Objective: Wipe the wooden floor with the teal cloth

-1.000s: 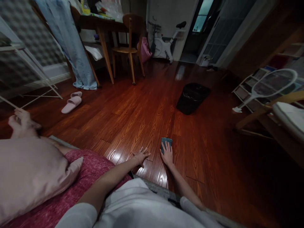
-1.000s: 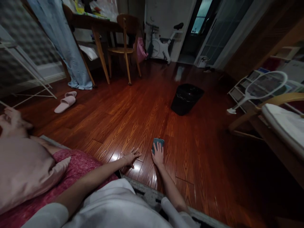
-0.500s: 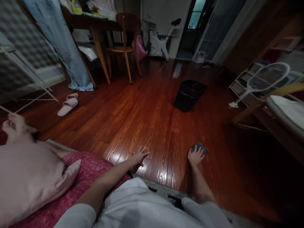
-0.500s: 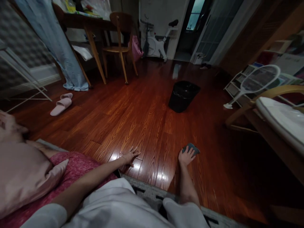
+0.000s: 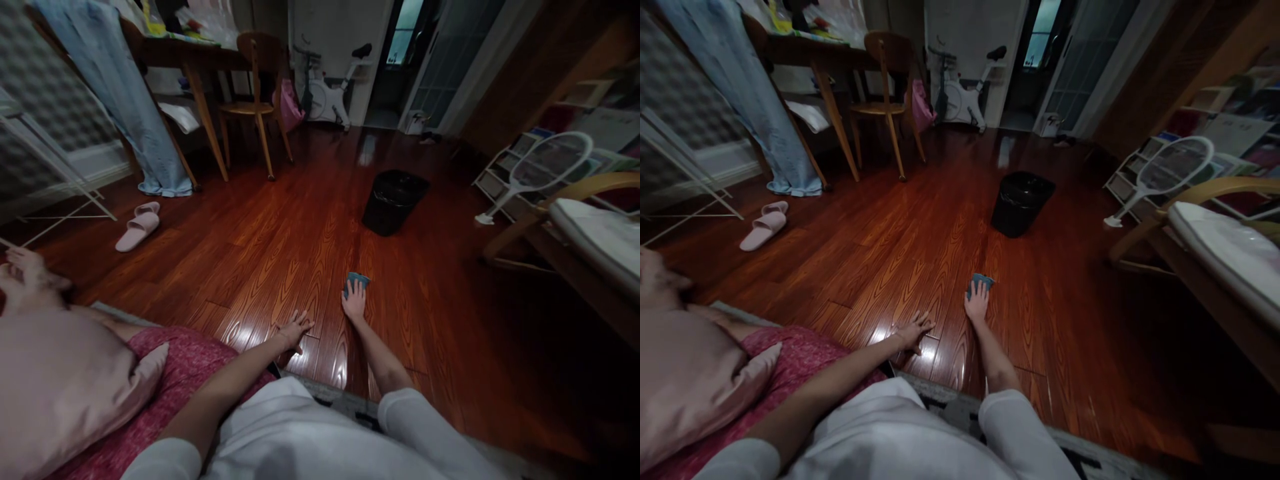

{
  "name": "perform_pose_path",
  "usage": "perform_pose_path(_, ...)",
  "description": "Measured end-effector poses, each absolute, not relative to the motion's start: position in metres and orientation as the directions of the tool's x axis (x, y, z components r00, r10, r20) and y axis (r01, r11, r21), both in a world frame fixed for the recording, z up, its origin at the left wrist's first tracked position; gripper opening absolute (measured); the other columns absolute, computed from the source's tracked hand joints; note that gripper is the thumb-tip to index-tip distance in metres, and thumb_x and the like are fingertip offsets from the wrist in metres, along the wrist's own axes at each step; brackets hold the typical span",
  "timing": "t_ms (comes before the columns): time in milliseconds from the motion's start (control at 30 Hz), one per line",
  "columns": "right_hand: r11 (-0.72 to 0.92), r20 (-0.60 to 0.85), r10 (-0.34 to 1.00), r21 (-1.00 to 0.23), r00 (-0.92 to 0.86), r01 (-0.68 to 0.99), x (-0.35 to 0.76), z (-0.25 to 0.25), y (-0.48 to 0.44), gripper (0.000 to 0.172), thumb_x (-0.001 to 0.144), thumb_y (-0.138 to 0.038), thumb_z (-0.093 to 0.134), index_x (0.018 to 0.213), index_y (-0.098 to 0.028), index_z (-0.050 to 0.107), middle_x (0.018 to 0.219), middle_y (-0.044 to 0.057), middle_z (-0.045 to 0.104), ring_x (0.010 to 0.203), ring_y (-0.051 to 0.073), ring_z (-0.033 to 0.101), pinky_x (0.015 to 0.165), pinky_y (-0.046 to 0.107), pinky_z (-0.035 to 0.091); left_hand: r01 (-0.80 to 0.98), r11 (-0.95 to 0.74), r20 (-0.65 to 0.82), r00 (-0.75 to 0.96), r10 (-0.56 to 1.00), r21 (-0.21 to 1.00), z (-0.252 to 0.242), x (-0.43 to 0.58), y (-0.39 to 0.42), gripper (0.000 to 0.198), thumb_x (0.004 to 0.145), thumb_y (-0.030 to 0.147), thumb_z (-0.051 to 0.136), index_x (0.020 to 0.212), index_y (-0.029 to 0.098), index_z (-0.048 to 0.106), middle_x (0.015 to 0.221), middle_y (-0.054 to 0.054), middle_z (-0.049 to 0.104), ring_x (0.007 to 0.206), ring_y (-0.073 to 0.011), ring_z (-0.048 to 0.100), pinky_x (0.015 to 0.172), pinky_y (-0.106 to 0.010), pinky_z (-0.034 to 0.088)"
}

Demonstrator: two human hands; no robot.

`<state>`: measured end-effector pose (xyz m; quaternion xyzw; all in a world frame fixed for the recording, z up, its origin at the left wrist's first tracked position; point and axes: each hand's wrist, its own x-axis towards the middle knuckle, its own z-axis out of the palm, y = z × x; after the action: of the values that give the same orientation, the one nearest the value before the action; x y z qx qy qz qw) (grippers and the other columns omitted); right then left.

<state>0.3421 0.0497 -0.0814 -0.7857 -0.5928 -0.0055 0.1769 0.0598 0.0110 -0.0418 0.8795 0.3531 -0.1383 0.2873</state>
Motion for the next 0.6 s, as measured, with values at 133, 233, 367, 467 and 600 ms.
perform_pose_path(133,-0.076,0.217,0.966,-0.275,0.139,0.958,0.301,-0.079,0.041,0.059,0.098,-0.041,0.029,0.152,-0.017,0.038,0.161,0.012,0.031,0.151,0.025,0.016,0.120,0.048,0.016,0.804,-0.483,-0.532,0.593,0.605,0.347,-0.030,0.067,0.006,0.124,0.051,0.044,0.096,0.155,0.039,0.028,0.167,-0.012,0.000,0.147,-0.0506,-0.009,0.100,-0.085,0.012)
perform_pose_path(233,0.089,0.210,0.977,-0.241,-0.037,0.966,0.284,-0.078,0.021,0.059,0.099,-0.044,0.031,0.153,-0.021,0.036,0.163,0.010,0.028,0.152,0.024,0.015,0.120,0.046,0.019,0.805,-0.496,-0.527,0.590,0.612,0.325,-0.026,0.069,0.004,0.122,0.053,0.043,0.095,0.155,0.040,0.027,0.167,-0.013,0.001,0.146,-0.0523,-0.006,0.094,-0.088,0.019)
perform_pose_path(367,0.273,0.207,0.950,-0.199,-0.232,0.941,0.312,-0.076,-0.012,0.059,0.099,-0.049,0.031,0.155,-0.028,0.031,0.165,0.004,0.024,0.152,0.020,0.015,0.121,0.046,0.019,0.786,-0.532,-0.495,0.614,0.615,0.315,-0.027,0.069,0.005,0.123,0.052,0.045,0.095,0.155,0.039,0.029,0.166,-0.014,0.002,0.145,-0.0550,-0.004,0.092,-0.089,0.019)
perform_pose_path(467,0.079,0.228,0.973,-0.185,-0.036,0.979,0.359,-0.076,-0.030,0.059,0.100,-0.048,0.027,0.154,-0.025,0.034,0.164,0.007,0.025,0.152,0.021,0.015,0.120,0.047,0.020,0.802,-0.523,-0.529,0.589,0.612,0.288,-0.023,0.071,0.003,0.123,0.052,0.038,0.096,0.155,0.041,0.028,0.167,-0.013,0.003,0.145,-0.0550,-0.005,0.092,-0.090,0.018)
perform_pose_path(600,-0.167,0.195,0.961,-0.152,0.195,0.974,0.396,-0.079,-0.041,0.059,0.099,-0.043,0.024,0.152,-0.021,0.037,0.162,0.011,0.030,0.151,0.022,0.019,0.120,0.048,0.020,0.826,-0.498,-0.508,0.557,0.657,0.263,-0.010,0.076,-0.003,0.113,0.053,0.027,0.096,0.150,0.034,0.039,0.165,-0.018,0.012,0.146,-0.0546,0.003,0.094,-0.089,0.017)
